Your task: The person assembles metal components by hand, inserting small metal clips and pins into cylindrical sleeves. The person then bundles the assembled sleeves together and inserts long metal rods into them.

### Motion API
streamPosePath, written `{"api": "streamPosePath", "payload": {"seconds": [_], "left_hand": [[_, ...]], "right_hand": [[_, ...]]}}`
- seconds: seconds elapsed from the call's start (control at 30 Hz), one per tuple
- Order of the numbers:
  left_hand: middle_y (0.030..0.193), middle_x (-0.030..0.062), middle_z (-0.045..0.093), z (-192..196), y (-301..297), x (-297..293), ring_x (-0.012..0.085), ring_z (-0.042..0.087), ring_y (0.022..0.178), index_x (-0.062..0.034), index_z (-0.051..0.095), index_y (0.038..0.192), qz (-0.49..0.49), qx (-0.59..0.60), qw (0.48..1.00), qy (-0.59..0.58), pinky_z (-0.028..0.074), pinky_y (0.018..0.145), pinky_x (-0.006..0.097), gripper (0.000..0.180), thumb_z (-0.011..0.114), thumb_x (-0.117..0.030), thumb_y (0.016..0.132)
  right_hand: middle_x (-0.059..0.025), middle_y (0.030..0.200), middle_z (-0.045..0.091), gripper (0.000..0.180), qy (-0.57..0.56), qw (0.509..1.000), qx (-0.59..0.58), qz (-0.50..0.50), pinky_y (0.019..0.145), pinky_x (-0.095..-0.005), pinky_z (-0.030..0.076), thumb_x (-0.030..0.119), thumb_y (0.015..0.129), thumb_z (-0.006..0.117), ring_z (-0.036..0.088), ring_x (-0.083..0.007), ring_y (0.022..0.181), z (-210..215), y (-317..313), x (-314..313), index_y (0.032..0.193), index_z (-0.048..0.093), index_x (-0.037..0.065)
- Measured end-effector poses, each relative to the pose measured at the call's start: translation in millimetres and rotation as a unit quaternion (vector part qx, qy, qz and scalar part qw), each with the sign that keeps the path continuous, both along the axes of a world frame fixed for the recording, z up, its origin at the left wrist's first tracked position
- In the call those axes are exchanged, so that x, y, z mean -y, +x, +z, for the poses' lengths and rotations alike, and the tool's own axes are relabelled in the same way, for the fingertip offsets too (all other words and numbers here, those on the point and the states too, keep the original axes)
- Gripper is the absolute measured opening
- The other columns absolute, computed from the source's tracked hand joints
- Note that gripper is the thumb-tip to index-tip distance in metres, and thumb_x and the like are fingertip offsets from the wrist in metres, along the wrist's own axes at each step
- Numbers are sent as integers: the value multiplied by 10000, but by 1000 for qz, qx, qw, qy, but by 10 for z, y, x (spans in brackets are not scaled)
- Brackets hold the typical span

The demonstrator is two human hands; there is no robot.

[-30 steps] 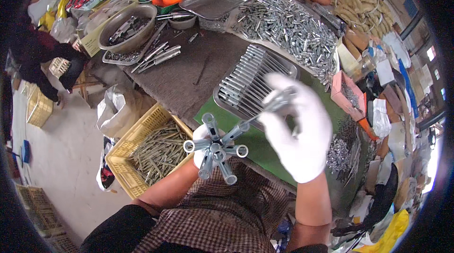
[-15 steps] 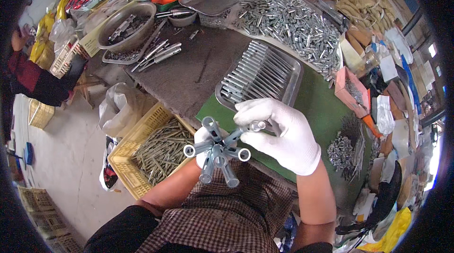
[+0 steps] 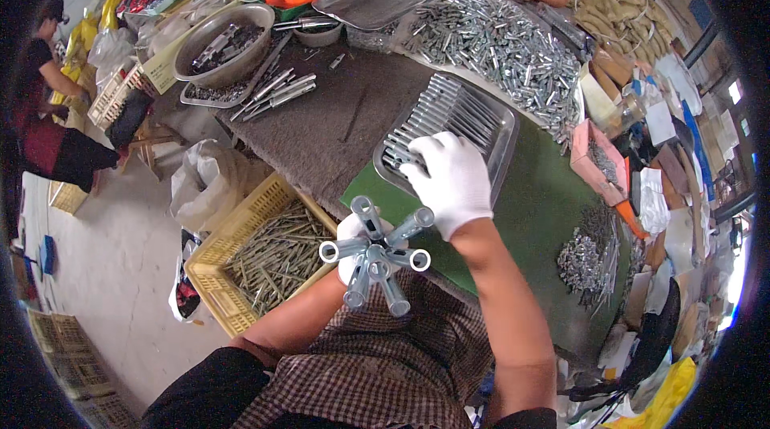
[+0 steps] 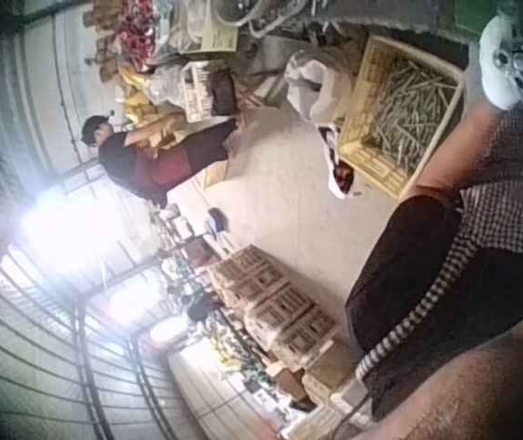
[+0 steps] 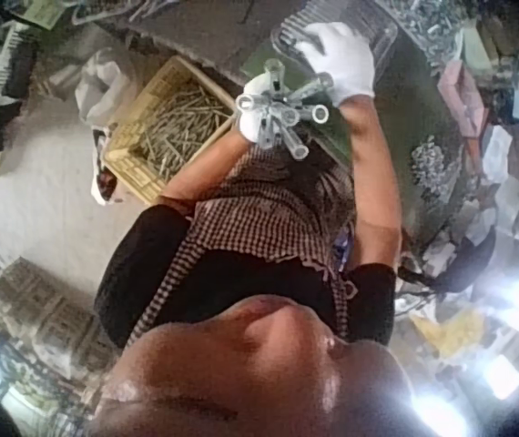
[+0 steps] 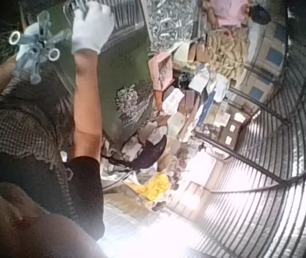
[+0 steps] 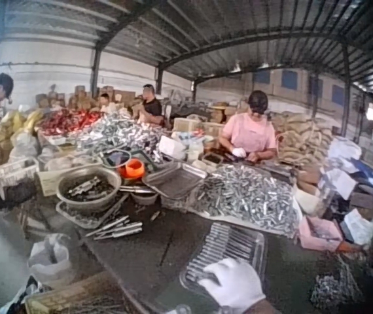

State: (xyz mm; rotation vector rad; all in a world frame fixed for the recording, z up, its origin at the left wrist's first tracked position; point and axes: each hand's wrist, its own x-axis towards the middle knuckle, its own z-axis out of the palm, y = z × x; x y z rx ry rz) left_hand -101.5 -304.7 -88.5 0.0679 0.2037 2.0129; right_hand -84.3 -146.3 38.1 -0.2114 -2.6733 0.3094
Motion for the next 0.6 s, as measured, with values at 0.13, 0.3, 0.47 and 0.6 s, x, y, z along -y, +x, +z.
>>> {"api": "streamPosePath", "payload": {"seconds": [0.13,0.3,0.47,0.6], "left_hand": [[869,50,604,158,76,12,178,650,761,-84,530,974,105,-150,978,-97,577,666,323,129,484,-203,990],[866,46,606,138,91,18,166,653,766,-82,528,972,163,-291,927,-172,573,666,304,102,489,-175,983],[902,37,599,81,68,3,167,642,781,-97,546,1019,145,-376,891,-209,566,674,323,130,492,-212,992],[968,5,572,-51,34,18,154,605,881,-99,561,1108,56,-67,996,-24,542,763,357,211,480,-267,1009]], "right_hand": [[-126,947,655,240,37,995,75,-57,827,-441,487,249,794,694,624,-333,917,-113,-76,74,967,672,83],[-126,901,670,235,-25,992,94,-85,776,-451,501,215,791,692,641,-333,866,-209,-80,62,987,647,92],[-105,891,681,222,-68,996,19,-50,739,-377,521,148,835,669,659,-257,823,11,26,-18,1049,652,96],[-61,913,664,382,-374,907,-190,41,715,-272,538,-16,840,641,643,-134,782,669,239,104,1216,599,39]]}}
